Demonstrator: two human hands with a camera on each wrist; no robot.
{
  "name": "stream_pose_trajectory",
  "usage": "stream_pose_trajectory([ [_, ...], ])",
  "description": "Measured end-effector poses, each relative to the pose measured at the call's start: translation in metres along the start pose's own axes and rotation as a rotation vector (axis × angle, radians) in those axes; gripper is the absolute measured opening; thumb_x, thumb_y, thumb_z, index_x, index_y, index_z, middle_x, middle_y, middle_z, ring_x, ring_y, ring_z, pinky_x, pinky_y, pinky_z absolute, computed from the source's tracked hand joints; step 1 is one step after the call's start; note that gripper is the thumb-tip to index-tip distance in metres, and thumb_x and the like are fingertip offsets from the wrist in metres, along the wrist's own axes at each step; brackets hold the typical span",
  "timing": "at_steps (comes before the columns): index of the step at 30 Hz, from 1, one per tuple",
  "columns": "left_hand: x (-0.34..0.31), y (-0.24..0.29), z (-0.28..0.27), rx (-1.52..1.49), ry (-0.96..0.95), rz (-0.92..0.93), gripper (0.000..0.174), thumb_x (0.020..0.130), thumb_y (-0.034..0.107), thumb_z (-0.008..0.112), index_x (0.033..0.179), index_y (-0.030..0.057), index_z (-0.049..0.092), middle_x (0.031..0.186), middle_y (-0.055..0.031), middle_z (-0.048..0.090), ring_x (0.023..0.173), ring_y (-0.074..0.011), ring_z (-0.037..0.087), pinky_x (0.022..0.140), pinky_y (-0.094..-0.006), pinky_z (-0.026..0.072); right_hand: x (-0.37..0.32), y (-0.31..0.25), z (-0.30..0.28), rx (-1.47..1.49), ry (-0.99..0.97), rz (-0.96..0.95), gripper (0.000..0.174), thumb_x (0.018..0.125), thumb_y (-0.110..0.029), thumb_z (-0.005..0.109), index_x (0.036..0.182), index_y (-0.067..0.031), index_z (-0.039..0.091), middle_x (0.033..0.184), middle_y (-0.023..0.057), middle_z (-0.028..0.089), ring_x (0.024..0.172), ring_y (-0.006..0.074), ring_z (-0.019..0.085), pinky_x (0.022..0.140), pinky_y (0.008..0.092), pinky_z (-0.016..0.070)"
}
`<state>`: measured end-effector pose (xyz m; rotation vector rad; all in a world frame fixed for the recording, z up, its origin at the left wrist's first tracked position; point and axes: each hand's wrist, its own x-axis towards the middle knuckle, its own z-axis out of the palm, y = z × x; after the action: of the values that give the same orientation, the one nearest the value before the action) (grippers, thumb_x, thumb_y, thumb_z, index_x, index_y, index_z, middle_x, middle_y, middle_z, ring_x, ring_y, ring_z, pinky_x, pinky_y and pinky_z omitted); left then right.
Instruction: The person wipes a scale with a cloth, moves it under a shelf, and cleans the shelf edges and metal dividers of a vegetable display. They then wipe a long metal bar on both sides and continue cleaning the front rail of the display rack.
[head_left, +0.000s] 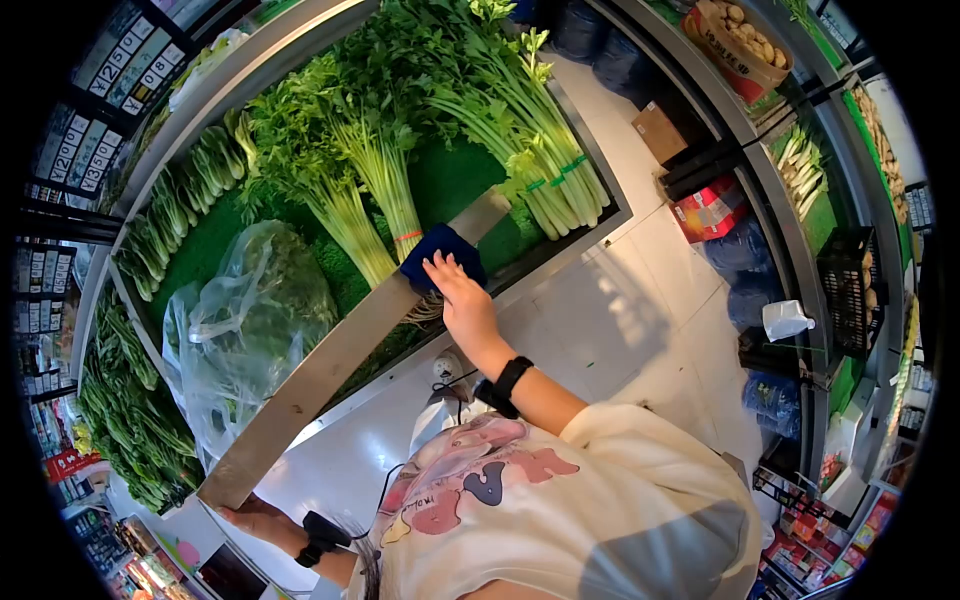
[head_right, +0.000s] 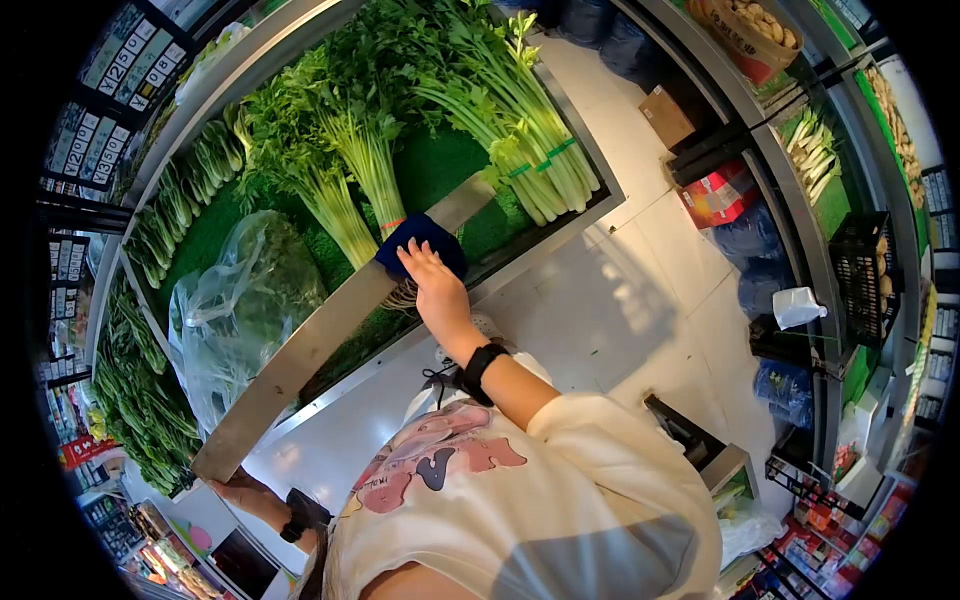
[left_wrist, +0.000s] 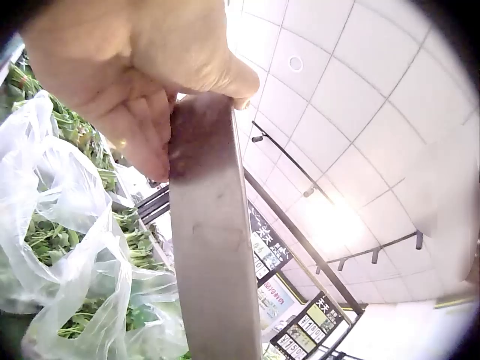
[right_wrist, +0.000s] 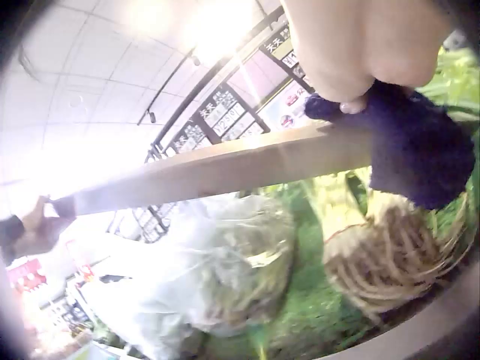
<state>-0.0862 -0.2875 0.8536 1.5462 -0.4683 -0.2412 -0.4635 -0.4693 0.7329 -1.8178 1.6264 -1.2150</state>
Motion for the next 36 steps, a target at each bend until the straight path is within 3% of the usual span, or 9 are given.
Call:
stream_pose_trajectory([
  [9, 0.004, -0.009, -0.001, -0.059, 0.031, -0.013, 0.066, 0.094, 0.052, 0.042, 0.139, 0.0038, 0.036, 0.135, -0.0182, 0.046, 0.121, -0.0315, 0.048, 0.103, -0.0426, 0.0390, 0.076, 0.125, -0.007, -0.227, 0.161, 0.118, 0.048, 0.080, 0.006, 0.045, 0.124, -0.0115, 0.058, 0.124, 0.0154, 0.057, 0.113, 0.0338, 0.054, 0.094, 0.0386, 0.0460],
  [12, 0.008, 0.000, 0.003, -0.119, -0.026, 0.068, 0.065, 0.094, 0.051, 0.044, 0.138, 0.0024, 0.036, 0.134, -0.0173, 0.046, 0.121, -0.0291, 0.048, 0.104, -0.0404, 0.0382, 0.096, 0.143, -0.030, -0.254, -0.087, 0.422, 0.053, 0.081, 0.006, 0.048, 0.129, -0.0141, 0.054, 0.126, 0.0165, 0.054, 0.098, 0.0351, 0.058, 0.082, 0.0410, 0.0494],
  [14, 0.012, 0.002, 0.000, -0.161, -0.070, 0.113, 0.065, 0.095, 0.049, 0.045, 0.137, 0.0015, 0.037, 0.134, -0.0166, 0.047, 0.122, -0.0275, 0.048, 0.104, -0.0389, 0.0376, 0.096, 0.183, -0.017, -0.224, 0.073, 0.269, 0.051, 0.082, 0.004, 0.050, 0.129, -0.0153, 0.055, 0.119, 0.0148, 0.059, 0.089, 0.0358, 0.061, 0.077, 0.0407, 0.0508],
  [16, 0.016, 0.004, -0.004, -0.192, -0.105, 0.146, 0.064, 0.095, 0.048, 0.046, 0.137, 0.0006, 0.037, 0.134, -0.0160, 0.047, 0.122, -0.0259, 0.048, 0.105, -0.0375, 0.0371, 0.102, 0.167, -0.029, -0.178, -0.017, 0.395, 0.050, 0.082, 0.004, 0.049, 0.128, -0.0124, 0.055, 0.122, 0.0154, 0.058, 0.096, 0.0343, 0.061, 0.081, 0.0404, 0.0504],
  [20, 0.014, 0.014, 0.004, -0.165, -0.090, 0.130, 0.072, 0.090, 0.052, 0.051, 0.140, 0.0036, 0.033, 0.136, -0.0147, 0.045, 0.128, -0.0268, 0.041, 0.108, -0.0385, 0.0326, 0.076, 0.140, -0.012, -0.203, 0.147, 0.120, 0.046, 0.080, 0.004, 0.048, 0.122, -0.0096, 0.058, 0.119, 0.0178, 0.058, 0.110, 0.0315, 0.057, 0.089, 0.0385, 0.0486],
  [23, 0.017, 0.020, 0.011, -0.150, -0.088, 0.139, 0.072, 0.090, 0.052, 0.051, 0.140, 0.0035, 0.033, 0.136, -0.0148, 0.045, 0.128, -0.0269, 0.041, 0.108, -0.0385, 0.0329, 0.052, 0.083, -0.016, -0.020, -0.065, 0.119, 0.049, 0.077, 0.006, 0.046, 0.122, -0.0089, 0.059, 0.125, 0.0170, 0.056, 0.115, 0.0323, 0.054, 0.099, 0.0384, 0.0436],
  [27, 0.021, 0.022, 0.020, -0.142, -0.095, 0.138, 0.073, 0.090, 0.052, 0.051, 0.140, 0.0033, 0.033, 0.136, -0.0150, 0.045, 0.128, -0.0270, 0.042, 0.108, -0.0385, 0.0332, 0.040, 0.049, -0.009, 0.047, 0.020, -0.087, 0.045, 0.080, 0.004, 0.045, 0.121, -0.0060, 0.058, 0.125, 0.0167, 0.056, 0.118, 0.0343, 0.052, 0.101, 0.0408, 0.0421],
  [34, 0.015, 0.027, 0.020, -0.135, -0.088, 0.140, 0.073, 0.090, 0.052, 0.052, 0.140, 0.0029, 0.033, 0.136, -0.0153, 0.045, 0.128, -0.0273, 0.042, 0.107, -0.0386, 0.0338, 0.085, 0.127, -0.009, -0.082, 0.166, 0.090, 0.041, 0.082, 0.000, 0.047, 0.118, -0.0143, 0.063, 0.112, 0.0165, 0.061, 0.103, 0.0326, 0.059, 0.087, 0.0389, 0.0484],
  [36, 0.012, 0.029, 0.017, -0.142, -0.084, 0.145, 0.074, 0.090, 0.053, 0.052, 0.140, 0.0028, 0.033, 0.136, -0.0153, 0.045, 0.128, -0.0273, 0.042, 0.107, -0.0386, 0.0340, 0.095, 0.134, -0.028, -0.057, 0.028, 0.335, 0.041, 0.085, -0.003, 0.046, 0.121, -0.0145, 0.060, 0.111, 0.0199, 0.060, 0.102, 0.0347, 0.059, 0.081, 0.0407, 0.0494],
])
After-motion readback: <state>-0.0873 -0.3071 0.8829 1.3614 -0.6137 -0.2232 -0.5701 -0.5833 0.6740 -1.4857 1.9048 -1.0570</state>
